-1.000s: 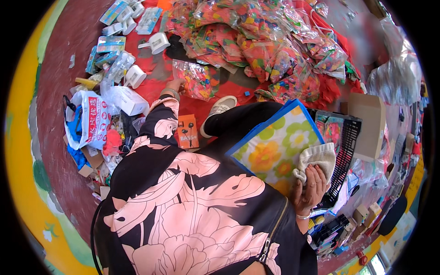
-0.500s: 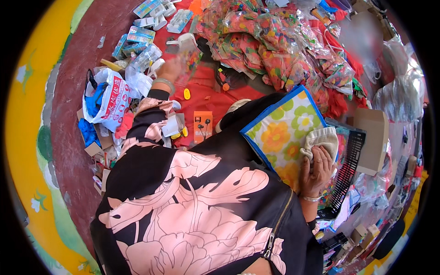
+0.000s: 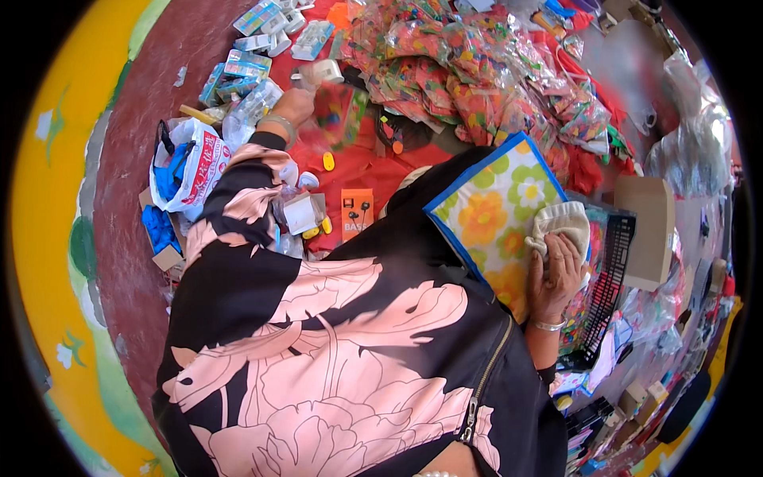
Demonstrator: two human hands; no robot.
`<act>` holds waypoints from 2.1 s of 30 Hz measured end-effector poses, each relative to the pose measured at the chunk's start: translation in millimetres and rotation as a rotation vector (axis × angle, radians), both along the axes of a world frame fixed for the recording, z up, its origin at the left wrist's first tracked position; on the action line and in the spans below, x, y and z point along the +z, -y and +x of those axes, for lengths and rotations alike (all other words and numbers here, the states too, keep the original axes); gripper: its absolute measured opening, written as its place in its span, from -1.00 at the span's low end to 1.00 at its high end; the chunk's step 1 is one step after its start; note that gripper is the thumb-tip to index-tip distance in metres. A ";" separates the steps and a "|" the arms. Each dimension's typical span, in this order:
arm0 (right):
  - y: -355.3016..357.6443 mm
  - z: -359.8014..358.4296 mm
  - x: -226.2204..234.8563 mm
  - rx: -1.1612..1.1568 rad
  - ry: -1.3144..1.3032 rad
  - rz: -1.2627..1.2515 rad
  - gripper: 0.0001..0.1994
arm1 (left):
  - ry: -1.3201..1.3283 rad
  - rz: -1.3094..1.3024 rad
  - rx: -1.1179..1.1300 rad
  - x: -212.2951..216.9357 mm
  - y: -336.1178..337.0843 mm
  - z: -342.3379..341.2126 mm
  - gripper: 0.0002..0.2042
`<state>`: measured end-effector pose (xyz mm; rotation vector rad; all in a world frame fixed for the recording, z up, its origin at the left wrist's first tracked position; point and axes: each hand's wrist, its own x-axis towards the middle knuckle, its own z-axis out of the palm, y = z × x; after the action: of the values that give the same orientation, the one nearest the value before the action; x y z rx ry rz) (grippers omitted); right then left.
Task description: The person repeatedly picks up small, colorful plastic toys from a pile on the floor and places them into a clear plastic bag. They then wipe the exterior of the bag with a white cloth before placing it into a black basket. This cycle of picking, packing, wiping, and placing is repeated multiple times throughout the clip.
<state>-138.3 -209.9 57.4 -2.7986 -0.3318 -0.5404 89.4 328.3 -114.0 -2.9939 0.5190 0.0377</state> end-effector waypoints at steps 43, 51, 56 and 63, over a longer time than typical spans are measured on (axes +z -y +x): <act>4.6 -33.8 40.9 -0.109 -0.745 1.727 -0.45 | -0.962 -2.198 -0.339 290.5 340.8 -101.6 -0.64; -32.6 3.0 60.0 -0.144 -0.769 2.343 -0.72 | -0.634 -1.926 -0.364 265.1 327.4 -97.3 -0.65; 3.6 -6.7 34.5 -0.119 -0.619 2.035 -0.86 | -0.899 -2.226 -0.225 260.7 318.6 -93.5 -0.62; 22.7 -32.5 53.3 -0.174 -0.330 1.801 -0.87 | -0.989 -2.252 -0.143 231.8 306.7 -92.8 -0.65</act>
<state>-170.8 -232.6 110.7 -1.0909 0.3554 -0.1575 -3.4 21.6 117.8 -4.2920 1.6921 2.7259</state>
